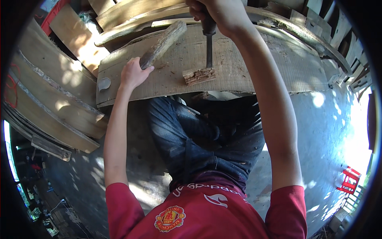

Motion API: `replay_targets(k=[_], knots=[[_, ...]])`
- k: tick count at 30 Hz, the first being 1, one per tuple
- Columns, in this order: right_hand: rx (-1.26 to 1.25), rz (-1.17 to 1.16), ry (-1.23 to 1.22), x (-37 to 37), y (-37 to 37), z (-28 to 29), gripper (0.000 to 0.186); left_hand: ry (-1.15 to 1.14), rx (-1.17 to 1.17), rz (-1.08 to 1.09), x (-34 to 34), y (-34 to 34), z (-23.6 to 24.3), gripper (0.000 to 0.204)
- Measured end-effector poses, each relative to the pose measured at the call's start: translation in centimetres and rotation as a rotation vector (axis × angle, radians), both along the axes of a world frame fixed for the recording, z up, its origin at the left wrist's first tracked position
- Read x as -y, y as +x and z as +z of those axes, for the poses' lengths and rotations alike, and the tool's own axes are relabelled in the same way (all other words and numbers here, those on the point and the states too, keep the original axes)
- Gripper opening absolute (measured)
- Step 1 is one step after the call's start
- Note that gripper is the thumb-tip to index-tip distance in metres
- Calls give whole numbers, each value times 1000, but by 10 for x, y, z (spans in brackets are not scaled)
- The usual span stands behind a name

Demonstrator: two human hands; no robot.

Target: Chiseling and carving a small piece of wood using a hand chisel and a mallet.

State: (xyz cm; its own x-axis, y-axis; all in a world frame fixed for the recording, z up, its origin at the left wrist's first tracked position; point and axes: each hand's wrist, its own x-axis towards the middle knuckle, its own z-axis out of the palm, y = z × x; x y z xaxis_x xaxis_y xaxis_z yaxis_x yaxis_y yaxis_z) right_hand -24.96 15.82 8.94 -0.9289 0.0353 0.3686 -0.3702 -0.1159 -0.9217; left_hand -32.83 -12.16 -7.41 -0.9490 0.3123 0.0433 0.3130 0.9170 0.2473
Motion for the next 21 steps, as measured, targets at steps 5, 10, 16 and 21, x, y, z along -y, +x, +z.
replay_targets(k=[5,10,16,21], knots=[[-77,-14,37,0,0,-5,28,397,65,-33,2,38,118,40],[-164,11,11,1,3,-3,27,743,-34,-292,18,83,254,38],[-151,-28,8,0,-5,-10,26,464,-134,-241,7,117,303,43],[-115,-51,31,0,-4,-12,26,259,43,-163,-24,136,287,59]])
